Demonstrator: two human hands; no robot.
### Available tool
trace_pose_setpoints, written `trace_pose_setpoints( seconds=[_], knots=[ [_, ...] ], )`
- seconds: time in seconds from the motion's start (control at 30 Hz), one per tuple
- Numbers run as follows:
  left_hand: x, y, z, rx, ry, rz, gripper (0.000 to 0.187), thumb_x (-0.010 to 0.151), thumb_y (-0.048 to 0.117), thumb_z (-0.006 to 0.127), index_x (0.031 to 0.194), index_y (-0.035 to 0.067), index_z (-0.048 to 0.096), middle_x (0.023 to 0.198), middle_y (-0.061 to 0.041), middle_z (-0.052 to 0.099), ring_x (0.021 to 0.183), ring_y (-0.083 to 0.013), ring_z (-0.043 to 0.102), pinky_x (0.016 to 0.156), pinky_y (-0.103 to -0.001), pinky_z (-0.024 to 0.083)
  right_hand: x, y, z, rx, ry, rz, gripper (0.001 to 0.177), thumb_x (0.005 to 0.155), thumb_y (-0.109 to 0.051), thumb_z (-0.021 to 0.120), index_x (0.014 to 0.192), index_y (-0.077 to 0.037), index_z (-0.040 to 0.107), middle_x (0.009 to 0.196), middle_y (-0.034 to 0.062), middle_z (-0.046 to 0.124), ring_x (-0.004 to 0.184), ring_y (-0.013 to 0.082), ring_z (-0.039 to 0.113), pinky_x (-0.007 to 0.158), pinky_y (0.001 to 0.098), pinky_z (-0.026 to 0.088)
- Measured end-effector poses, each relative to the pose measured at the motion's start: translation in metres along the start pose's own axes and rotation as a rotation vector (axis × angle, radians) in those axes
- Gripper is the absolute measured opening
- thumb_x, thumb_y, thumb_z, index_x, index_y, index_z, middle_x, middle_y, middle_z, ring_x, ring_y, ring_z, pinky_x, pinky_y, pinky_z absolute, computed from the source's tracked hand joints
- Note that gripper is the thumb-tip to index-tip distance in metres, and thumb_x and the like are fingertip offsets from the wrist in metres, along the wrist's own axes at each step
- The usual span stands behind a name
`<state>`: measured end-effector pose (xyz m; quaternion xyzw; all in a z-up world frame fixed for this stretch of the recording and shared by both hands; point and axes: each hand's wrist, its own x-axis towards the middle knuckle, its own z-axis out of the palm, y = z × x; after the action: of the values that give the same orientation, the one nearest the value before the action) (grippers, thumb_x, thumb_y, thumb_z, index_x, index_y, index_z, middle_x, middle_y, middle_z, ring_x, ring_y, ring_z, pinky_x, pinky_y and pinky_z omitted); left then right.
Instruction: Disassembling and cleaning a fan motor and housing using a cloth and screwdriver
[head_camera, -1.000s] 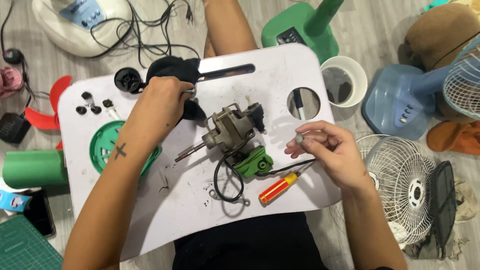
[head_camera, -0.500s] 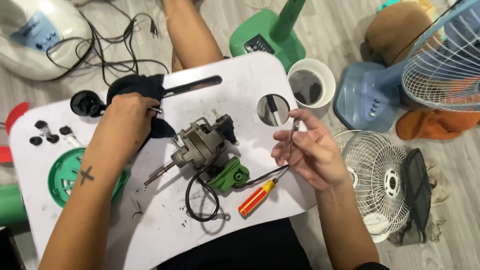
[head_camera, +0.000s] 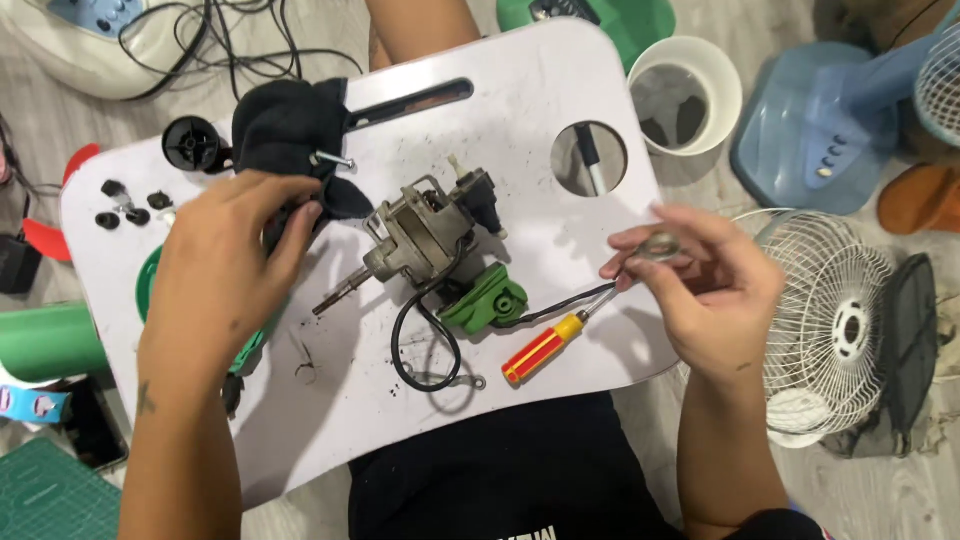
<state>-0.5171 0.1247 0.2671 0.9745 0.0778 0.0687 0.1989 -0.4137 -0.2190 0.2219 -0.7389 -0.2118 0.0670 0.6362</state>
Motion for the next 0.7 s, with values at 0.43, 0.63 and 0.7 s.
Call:
trace_pose_setpoints(
  seconds=[0.43,0.63,0.7],
  knots=[
    [-0.073,0.022,0.018,-0.302,-0.004,-0.173,0.012,0.088,-0.002,0.07,0.096,-0.002,0.078,0.074,-0.008,0.071,0.047,-0.0122,0.048,0.04,-0.023,0.034,-0.022,0.007,0.047,-0.587,-0.375,-0.229,0.021,0.081,-0.006,0.08,0.101,-0.002,0.074,0.091,0.0054,0.078,0.07,0.0149,0.069,0.063,0.0263,0.053],
    [-0.093,0.035,0.023,-0.396,-0.031,-0.283,0.011,0.085,0.0,0.069,0.092,0.0,0.077,0.075,-0.004,0.072,0.05,-0.0117,0.051,0.046,-0.024,0.038,-0.028,0.012,0.06,-0.614,-0.357,-0.27,0.018,0.081,0.003,0.076,0.099,0.0,0.076,0.097,0.0071,0.074,0.077,0.0154,0.065,0.064,0.0254,0.054],
    [-0.098,0.034,0.027,-0.405,-0.033,-0.298,0.012,0.084,0.001,0.07,0.093,0.001,0.078,0.075,-0.004,0.072,0.05,-0.0114,0.05,0.046,-0.023,0.038,-0.027,0.008,0.062,-0.62,-0.357,-0.29,0.02,0.081,0.005,0.074,0.1,0.002,0.076,0.101,0.0099,0.073,0.08,0.0177,0.065,0.064,0.0268,0.053]
  ],
)
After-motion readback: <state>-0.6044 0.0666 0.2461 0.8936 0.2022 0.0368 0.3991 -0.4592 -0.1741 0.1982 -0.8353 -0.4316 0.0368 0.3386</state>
